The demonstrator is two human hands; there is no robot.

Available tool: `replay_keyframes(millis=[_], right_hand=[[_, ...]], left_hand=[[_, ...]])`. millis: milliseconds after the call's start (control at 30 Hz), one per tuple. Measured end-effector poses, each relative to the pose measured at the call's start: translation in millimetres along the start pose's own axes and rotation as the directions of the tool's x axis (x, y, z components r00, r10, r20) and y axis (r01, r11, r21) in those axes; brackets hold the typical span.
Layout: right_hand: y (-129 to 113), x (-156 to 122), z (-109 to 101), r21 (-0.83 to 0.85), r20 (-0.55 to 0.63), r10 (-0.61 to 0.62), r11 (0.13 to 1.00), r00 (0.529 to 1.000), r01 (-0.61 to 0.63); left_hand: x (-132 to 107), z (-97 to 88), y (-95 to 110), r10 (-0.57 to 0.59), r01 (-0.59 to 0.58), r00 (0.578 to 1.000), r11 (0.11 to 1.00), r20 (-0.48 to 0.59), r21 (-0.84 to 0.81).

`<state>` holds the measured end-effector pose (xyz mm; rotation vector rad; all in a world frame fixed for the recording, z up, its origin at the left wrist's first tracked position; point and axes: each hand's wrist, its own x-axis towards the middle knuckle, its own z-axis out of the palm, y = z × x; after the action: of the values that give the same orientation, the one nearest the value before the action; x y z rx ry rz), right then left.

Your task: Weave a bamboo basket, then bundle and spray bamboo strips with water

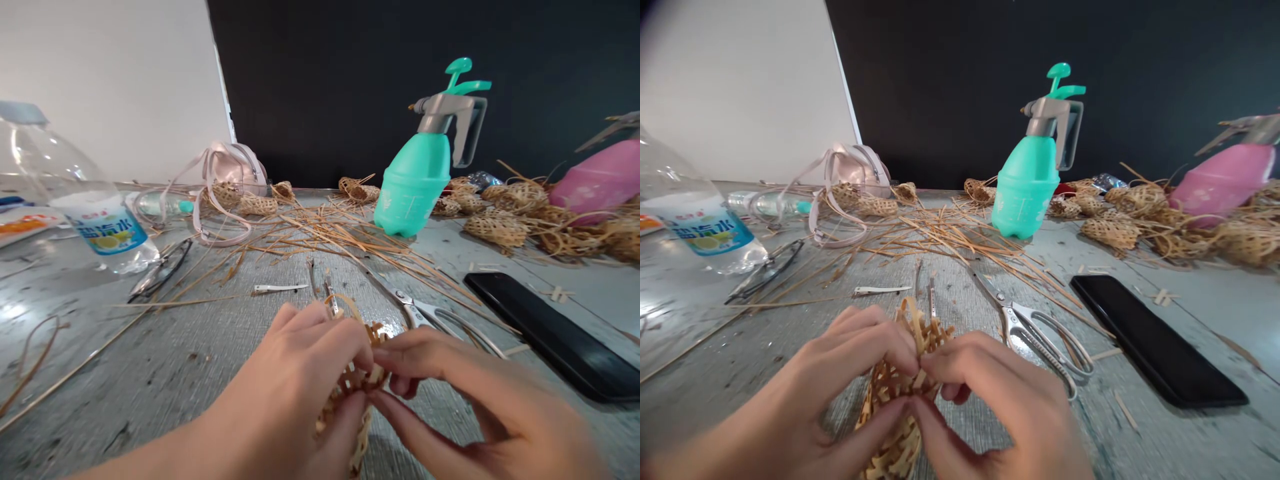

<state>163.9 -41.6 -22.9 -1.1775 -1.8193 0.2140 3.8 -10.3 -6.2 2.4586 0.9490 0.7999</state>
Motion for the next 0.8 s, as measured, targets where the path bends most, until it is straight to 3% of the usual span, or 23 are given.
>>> replay_keyframes(millis=[100,200,400,500,800], right_hand=[[-1.3,0.1,2.1,-0.014,-0.017,-0.016,1.0,1.0,0.016],[-2.2,-1.1,2.6,-0.054,-0.033,-0.04,0.998,0.999,0.038],[0.0,-8.3,1.5,-0.163,-0.037,-0.187,0.97,0.982,0.179],[1.5,-7.1,1.6,-0.123,-0.066,-0.184,0.977,0.981,0.175],[0.0,-6.1,1.1,-0.026,-0.059,-0.123,0.992,0.991,0.121]], left_hand=[[-0.7,0.5,3.4,0.011,-0.009,0.999,0.999,0.035,-0.049],[-2.4,1.2,5.9,-0.015,0.015,1.0,0.999,-0.004,-0.044],[-4.4,2.3,6.0,0.007,-0.009,0.999,0.999,-0.042,-0.046],[-3.9,1.4,5.8,0.015,-0.017,1.0,0.999,-0.026,-0.049],[-6.9,6.3,-0.1,-0.009,-0.012,0.991,0.987,-0.133,-0.159]])
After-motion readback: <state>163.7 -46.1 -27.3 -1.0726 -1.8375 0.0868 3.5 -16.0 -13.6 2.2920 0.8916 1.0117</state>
